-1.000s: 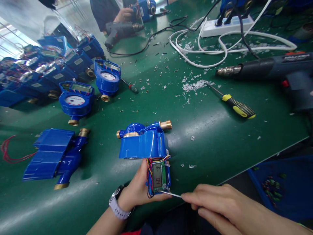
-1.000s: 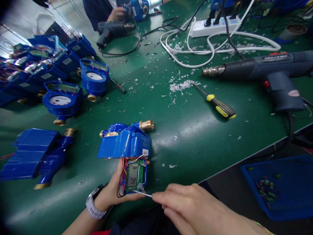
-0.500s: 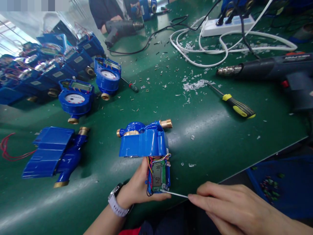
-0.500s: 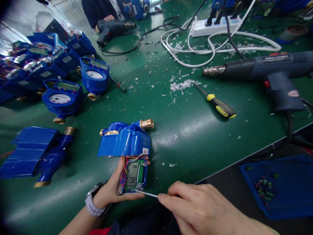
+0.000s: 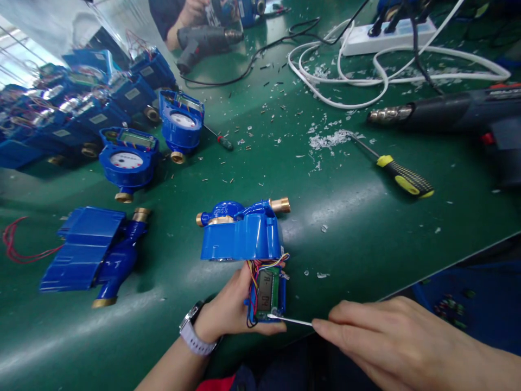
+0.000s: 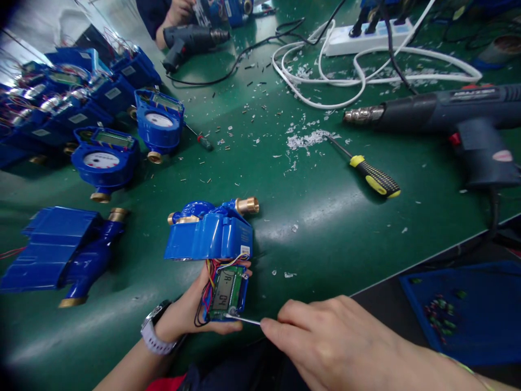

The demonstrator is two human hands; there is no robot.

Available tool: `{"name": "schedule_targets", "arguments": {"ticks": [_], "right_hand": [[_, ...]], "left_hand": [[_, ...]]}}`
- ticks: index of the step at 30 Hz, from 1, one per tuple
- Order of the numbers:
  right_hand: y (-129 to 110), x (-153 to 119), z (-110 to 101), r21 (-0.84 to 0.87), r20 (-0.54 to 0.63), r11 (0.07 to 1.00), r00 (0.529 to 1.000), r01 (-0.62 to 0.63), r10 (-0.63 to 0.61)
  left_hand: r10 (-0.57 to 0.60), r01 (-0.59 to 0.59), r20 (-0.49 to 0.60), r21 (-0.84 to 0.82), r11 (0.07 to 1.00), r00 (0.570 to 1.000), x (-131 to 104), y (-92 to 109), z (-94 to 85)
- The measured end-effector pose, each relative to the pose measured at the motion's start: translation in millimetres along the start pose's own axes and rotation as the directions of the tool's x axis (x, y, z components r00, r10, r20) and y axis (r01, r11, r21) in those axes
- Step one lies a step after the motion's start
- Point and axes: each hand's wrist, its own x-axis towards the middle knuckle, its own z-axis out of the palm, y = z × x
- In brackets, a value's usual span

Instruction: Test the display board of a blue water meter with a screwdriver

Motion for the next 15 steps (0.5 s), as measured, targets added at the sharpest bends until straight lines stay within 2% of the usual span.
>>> {"name": "schedule_targets", "arguments": {"ticks": [3, 5, 8, 10, 12, 15], "right_hand": [[0.8, 2.6, -4.8, 0.008, 0.027, 0.999, 0.998, 0.05, -0.05], [2.5, 3.0, -4.2, 0.01, 0.048, 0.999, 0.998, 0.035, -0.035], [5.2, 1.3, 4.1, 0.041, -0.011, 0.999, 0.999, 0.036, -0.035], [5.5, 0.0, 11.7, 0.07, -0.04, 0.997, 0.999, 0.036, -0.033], [3.3, -0.2, 17.1, 0.089, -0.042, 0.996, 0.999, 0.032, -0.028], [-3.9, 0.9, 18.9, 0.099, -0.098, 0.995, 0.995, 0.013, -0.003]], "left_hand": [[-0.026, 0.026, -0.013, -0.022, 0.999, 1.0, 0.8, 0.4, -0.3], [-0.056, 0.056, -0.012, -0.032, 0.998, 0.998, 0.2, 0.9, -1.0], [-0.064, 0.061, -0.021, -0.11, 0.992, 0.998, -4.2, 1.2, 1.3], [-0.043, 0.022, -0.082, -0.241, 0.97, 0.996, -8.5, 1.7, 7.7], [-0.068, -0.018, -0.189, -0.416, 0.909, 0.98, -10.7, 3.7, 18.0], [-0.235, -0.03, -0.328, -0.636, 0.771, 0.915, -6.7, 10.3, 34.7]]}}
